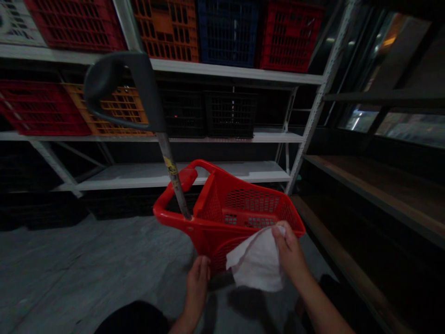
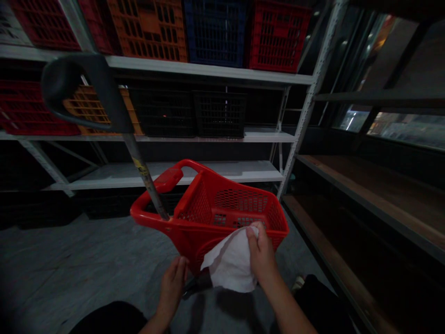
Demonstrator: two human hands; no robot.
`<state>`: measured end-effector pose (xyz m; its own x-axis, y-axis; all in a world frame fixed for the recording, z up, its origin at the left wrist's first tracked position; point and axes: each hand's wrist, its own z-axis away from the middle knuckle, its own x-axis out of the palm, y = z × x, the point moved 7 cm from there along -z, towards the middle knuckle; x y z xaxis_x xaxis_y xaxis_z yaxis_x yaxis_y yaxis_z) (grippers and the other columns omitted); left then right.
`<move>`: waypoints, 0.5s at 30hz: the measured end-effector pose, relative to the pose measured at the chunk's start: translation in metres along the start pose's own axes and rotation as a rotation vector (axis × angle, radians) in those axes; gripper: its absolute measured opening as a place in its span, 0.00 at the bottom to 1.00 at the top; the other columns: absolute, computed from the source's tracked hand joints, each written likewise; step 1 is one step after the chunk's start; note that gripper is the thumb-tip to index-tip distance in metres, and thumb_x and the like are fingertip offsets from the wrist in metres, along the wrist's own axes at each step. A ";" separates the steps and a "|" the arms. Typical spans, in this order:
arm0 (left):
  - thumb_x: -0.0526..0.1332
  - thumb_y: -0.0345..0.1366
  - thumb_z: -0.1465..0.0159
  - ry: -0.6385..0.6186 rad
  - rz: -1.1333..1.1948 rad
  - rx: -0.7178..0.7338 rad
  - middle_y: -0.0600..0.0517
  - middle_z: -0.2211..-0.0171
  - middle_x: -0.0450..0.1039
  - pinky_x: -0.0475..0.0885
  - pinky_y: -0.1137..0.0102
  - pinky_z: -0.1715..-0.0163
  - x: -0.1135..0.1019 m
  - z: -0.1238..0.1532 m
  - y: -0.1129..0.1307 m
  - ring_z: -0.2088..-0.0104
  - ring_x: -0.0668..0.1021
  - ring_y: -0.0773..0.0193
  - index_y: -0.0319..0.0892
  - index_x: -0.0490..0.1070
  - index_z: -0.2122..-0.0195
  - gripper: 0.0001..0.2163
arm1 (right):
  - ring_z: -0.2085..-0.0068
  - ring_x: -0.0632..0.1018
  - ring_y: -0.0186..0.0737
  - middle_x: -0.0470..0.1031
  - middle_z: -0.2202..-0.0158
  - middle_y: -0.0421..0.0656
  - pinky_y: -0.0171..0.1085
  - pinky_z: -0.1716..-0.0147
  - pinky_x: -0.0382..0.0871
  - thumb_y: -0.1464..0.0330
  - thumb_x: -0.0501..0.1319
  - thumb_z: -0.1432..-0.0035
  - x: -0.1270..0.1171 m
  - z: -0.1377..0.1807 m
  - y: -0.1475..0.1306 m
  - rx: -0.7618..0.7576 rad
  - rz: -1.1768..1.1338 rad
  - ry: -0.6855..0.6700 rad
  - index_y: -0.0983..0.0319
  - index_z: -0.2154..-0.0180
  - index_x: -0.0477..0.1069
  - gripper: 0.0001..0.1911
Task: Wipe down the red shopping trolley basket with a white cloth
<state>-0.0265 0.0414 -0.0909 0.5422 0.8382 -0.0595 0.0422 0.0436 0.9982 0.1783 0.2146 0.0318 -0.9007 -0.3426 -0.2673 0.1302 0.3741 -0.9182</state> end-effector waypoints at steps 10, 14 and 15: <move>0.70 0.40 0.61 -0.373 -0.030 0.246 0.44 0.49 0.66 0.61 0.62 0.48 0.040 0.035 0.071 0.48 0.67 0.52 0.43 0.67 0.51 0.33 | 0.72 0.69 0.35 0.69 0.75 0.38 0.31 0.73 0.59 0.60 0.56 0.45 0.059 0.021 -0.006 0.010 -0.036 -0.453 0.61 0.72 0.66 0.11; 0.66 0.47 0.55 -0.669 0.094 -0.086 0.50 0.76 0.74 0.69 0.71 0.72 0.060 0.032 0.059 0.74 0.74 0.63 0.36 0.73 0.74 0.16 | 0.77 0.68 0.31 0.69 0.77 0.36 0.29 0.78 0.58 0.60 0.62 0.51 0.069 0.008 0.004 0.267 -0.427 -0.605 0.62 0.70 0.67 0.12; 0.64 0.48 0.53 -0.685 0.165 -0.166 0.51 0.79 0.72 0.67 0.72 0.76 0.061 0.032 0.058 0.78 0.72 0.66 0.36 0.72 0.76 0.17 | 0.78 0.68 0.30 0.69 0.78 0.35 0.28 0.79 0.58 0.59 0.63 0.53 0.065 0.001 0.011 0.347 -0.532 -0.573 0.62 0.69 0.68 0.13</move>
<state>0.0353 0.0775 -0.0371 0.9371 0.3141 0.1519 -0.1836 0.0735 0.9803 0.1219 0.1957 0.0044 -0.5413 -0.8156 0.2043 -0.0472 -0.2131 -0.9759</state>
